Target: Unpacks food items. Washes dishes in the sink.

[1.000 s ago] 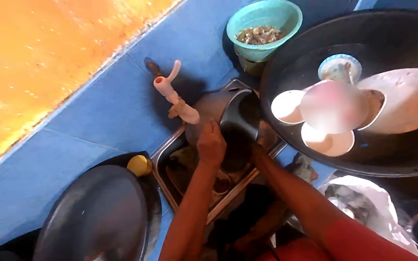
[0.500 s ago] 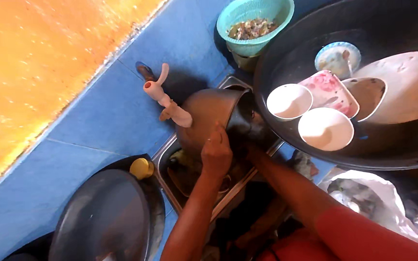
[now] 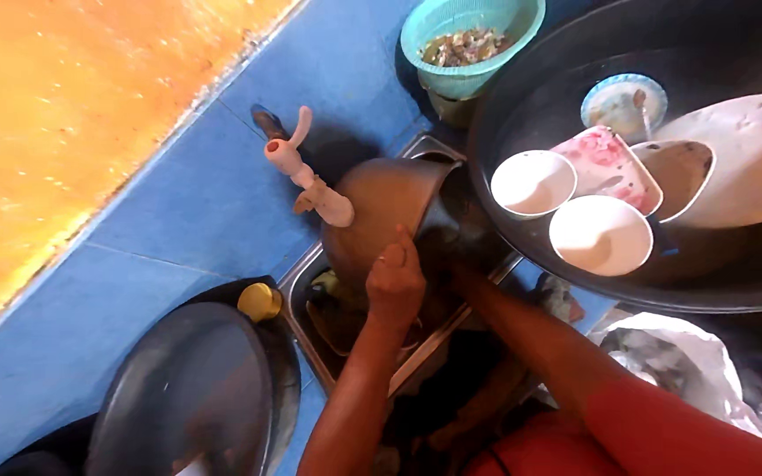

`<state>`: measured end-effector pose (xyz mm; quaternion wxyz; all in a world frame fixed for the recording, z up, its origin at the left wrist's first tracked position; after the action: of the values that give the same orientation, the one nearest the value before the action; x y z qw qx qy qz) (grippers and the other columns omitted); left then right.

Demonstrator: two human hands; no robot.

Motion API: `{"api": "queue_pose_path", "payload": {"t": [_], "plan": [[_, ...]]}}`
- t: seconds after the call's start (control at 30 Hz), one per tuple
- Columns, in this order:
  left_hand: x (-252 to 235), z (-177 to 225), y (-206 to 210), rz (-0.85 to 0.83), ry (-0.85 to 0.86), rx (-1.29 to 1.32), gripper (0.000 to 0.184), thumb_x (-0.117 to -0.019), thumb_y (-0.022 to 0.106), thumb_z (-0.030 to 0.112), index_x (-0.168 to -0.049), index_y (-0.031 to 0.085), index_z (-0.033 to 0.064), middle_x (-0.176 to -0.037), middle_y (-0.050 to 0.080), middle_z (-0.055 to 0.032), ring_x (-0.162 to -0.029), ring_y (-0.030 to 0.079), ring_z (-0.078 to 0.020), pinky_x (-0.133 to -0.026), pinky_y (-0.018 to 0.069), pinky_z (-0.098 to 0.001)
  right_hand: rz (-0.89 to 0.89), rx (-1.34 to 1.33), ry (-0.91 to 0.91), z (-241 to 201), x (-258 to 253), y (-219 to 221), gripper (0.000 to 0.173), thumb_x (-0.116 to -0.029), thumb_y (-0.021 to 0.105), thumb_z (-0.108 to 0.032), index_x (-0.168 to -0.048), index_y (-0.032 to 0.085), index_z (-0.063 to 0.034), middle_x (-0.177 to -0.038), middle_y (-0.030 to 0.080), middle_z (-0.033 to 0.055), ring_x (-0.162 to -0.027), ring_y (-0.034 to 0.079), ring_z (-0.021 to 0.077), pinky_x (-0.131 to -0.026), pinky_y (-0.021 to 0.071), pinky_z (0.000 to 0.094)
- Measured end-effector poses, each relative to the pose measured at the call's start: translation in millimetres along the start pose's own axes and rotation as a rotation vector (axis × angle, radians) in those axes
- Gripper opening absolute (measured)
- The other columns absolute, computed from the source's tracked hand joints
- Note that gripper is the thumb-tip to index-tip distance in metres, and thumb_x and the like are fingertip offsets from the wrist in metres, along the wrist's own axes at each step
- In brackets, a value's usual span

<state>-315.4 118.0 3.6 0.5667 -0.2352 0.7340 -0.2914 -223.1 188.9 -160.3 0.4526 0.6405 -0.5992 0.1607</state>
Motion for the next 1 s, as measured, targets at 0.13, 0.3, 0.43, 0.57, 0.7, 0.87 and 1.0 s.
{"api": "queue_pose_path", "payload": {"t": [0.13,0.3,0.43,0.57,0.7,0.87,1.0], "plan": [[-16,-57,-5,-0.178,-0.284,0.196,0.043,-0.0922,0.055,-0.003,-0.135,0.062,-0.0094,-0.105,0.068,-0.0326,-0.09,0.07,-0.0458,-0.075,0.0576,-0.0545,0.053,0.196,-0.189,-17,39,-6,0.046,-0.105,0.055,-0.011,-0.148,0.043,0.0012,-0.138,0.054,0.0242,-0.119,0.057,0.0314,-0.097,0.0508,0.047],[-18,-110,14,-0.312,-0.687,0.32,0.032,-0.0935,0.056,0.0,-0.121,0.07,-0.0079,-0.112,0.066,-0.0316,-0.11,0.064,-0.0454,-0.095,0.0486,-0.0589,0.214,0.627,-0.345,-48,82,-6,0.064,-0.1027,0.06,-0.011,-0.157,0.029,0.0024,-0.15,0.045,0.0312,-0.139,0.047,0.0413,-0.114,0.0405,0.0543],[13,-136,36,-0.51,-1.019,0.437,0.03,-0.0961,0.059,0.005,-0.122,0.067,-0.0061,-0.12,0.065,-0.0307,-0.117,0.061,-0.0441,-0.1,0.0446,-0.0632,0.285,0.954,-0.399,-70,107,1,0.067,-0.1047,0.058,-0.025,-0.16,0.028,-0.0019,-0.141,0.055,0.0318,-0.132,0.054,0.0466,-0.109,0.0431,0.0608],[49,-140,53,-0.514,-1.247,0.529,0.025,-0.0956,0.06,0.009,-0.115,0.067,-0.0051,-0.105,0.067,-0.0274,-0.097,0.066,-0.0408,-0.086,0.0508,-0.0625,0.205,1.248,-0.48,-81,126,35,0.077,-0.1041,0.058,-0.04,-0.164,0.022,-0.0058,-0.166,0.017,0.0308,-0.149,0.029,0.0512,-0.115,0.0366,0.062],[44,-132,41,-0.752,-1.159,0.45,0.031,-0.1018,0.056,0.016,-0.118,0.063,-0.0101,-0.116,0.064,-0.0332,-0.11,0.064,-0.0474,-0.095,0.0485,-0.0657,0.047,1.048,-0.761,-105,132,89,0.076,-0.1032,0.055,-0.049,-0.161,0.032,-0.0049,-0.167,0.022,0.0263,-0.154,0.025,0.0418,-0.122,0.029,0.0574],[18,-140,20,-0.624,-0.867,0.26,0.041,-0.1096,0.045,0.021,-0.136,0.058,-0.0069,-0.135,0.056,-0.0346,-0.121,0.06,-0.0504,-0.102,0.0471,-0.0637,-0.18,0.429,-1.062,-152,138,206,0.08,-0.1005,0.066,-0.024,-0.16,0.019,0.0023,-0.141,0.052,0.0275,-0.117,0.063,0.0257,-0.094,0.0568,0.0357],[-14,-143,28,-0.603,-0.849,0.583,0.036,-0.1094,0.047,0.019,-0.127,0.065,-0.0056,-0.12,0.068,-0.0278,-0.111,0.066,-0.0391,-0.1,0.0488,-0.0565,0.114,0.734,-1.11,-166,142,262,0.036,-0.095,0.072,-0.021,-0.117,0.064,0.0067,-0.104,0.066,0.0193,-0.098,0.064,0.0274,-0.087,0.0517,0.0414]]}}
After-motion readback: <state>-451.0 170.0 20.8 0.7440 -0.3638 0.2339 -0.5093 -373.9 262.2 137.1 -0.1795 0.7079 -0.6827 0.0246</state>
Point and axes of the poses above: each hand's wrist, its own x-axis away from the middle knuckle, its own y-axis out of the palm, z = x × y, the point moved 2 cm from there along -x, towards the middle knuckle
